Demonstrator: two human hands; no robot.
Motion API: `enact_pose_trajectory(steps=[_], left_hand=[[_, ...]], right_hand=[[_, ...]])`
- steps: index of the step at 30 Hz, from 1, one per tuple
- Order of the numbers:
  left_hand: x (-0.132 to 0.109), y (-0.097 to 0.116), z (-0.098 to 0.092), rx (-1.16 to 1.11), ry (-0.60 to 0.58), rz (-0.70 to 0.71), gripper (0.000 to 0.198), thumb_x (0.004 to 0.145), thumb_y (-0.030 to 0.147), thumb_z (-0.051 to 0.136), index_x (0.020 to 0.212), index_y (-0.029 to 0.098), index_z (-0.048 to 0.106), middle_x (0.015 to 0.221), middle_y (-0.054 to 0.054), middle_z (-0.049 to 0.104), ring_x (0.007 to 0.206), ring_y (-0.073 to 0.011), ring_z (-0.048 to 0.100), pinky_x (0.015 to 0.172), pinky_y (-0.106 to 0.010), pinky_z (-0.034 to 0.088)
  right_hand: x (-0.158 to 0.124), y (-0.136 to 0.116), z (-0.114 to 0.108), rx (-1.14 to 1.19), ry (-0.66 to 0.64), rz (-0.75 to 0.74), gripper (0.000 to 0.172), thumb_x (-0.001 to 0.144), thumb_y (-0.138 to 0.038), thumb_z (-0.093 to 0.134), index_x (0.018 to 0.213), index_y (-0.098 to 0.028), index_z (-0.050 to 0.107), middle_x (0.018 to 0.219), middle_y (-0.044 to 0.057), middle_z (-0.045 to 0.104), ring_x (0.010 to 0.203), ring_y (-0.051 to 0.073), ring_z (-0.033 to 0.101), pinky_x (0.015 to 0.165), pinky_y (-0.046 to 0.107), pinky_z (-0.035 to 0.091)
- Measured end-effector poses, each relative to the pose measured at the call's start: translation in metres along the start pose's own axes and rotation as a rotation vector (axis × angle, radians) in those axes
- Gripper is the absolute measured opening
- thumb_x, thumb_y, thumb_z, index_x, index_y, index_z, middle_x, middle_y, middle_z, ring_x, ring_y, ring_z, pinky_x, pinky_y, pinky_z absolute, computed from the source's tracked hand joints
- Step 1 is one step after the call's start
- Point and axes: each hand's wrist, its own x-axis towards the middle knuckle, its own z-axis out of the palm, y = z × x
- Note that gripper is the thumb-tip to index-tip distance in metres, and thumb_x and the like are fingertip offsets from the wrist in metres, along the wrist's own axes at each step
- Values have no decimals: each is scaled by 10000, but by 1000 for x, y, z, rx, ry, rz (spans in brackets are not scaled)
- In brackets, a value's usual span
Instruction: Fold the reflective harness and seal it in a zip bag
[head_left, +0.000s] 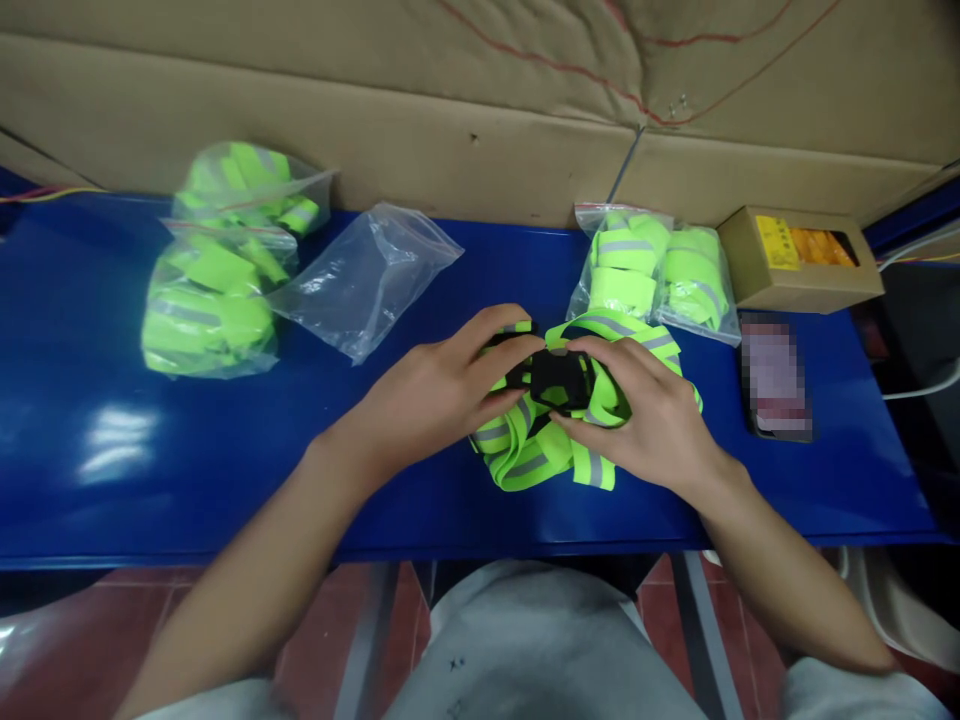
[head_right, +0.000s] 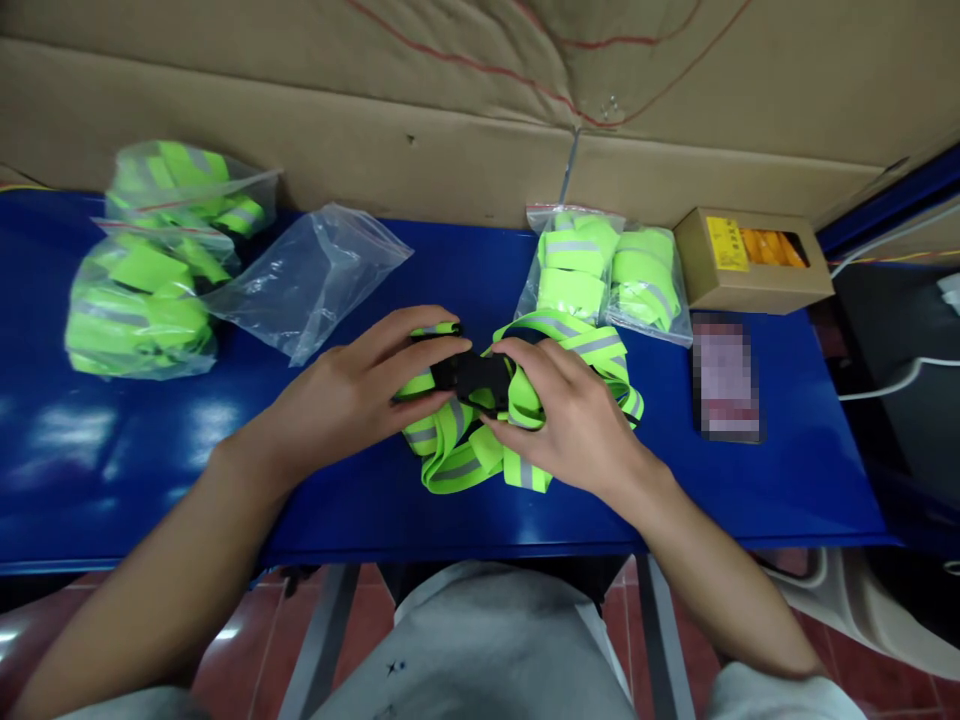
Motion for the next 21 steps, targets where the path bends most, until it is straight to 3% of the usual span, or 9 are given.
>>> enact_pose_trajectory(steps=[5,9,12,16,19,21], left_hand=[[0,-5,-6,-52,44,-5,362,1044,201,641,1403,197,597,1446,-148,625,1364,-270,656,1129,-449,598],[2,-12,-20,3,183,-73,371,993,191,739,1349,163,636,1390,-152,664,1332,-252,663,1146,-448,576],[1,-15,-27,12,298,-90,606,947,228,813,1479,154,531,1412,-145,664,1361,-267,637,1140,-486,578],[-1,-15,-32,14,404,-155,846,888,237,834,1617,173,409,1552,-153,549,1469,-347,538,1128,-549,579],[-2,-15,-36,45,576,-232,612,938,228,699,1523,126,555,1464,-127,625,1398,-334,588,1151,-573,544],[-4,-21,-39,5,703,-307,437,1020,204,559,1443,127,629,1392,-78,684,1333,-297,644,1191,-591,506]], right_hand=[[3,2,-8,-24,-17,-12,532,913,-272,794,1407,-197,611,1240,109,749,1132,271,746,982,380,620],[2,15,-31,16,59,80,553,891,-349,827,1401,-222,656,1311,117,760,1195,328,745,1039,463,605],[0,24,-45,168,157,189,530,941,-367,771,1442,-235,658,1356,118,762,1246,345,735,1115,547,557],[1,23,-46,423,203,277,588,901,-235,772,1475,-245,647,1287,100,786,1209,322,753,1127,567,547],[6,21,-45,641,323,315,591,824,-141,757,1392,-300,707,1382,56,733,1258,340,724,1073,563,581],[9,25,-48,753,437,349,511,800,-131,736,1286,-286,766,1339,50,744,1241,346,727,991,531,618]])
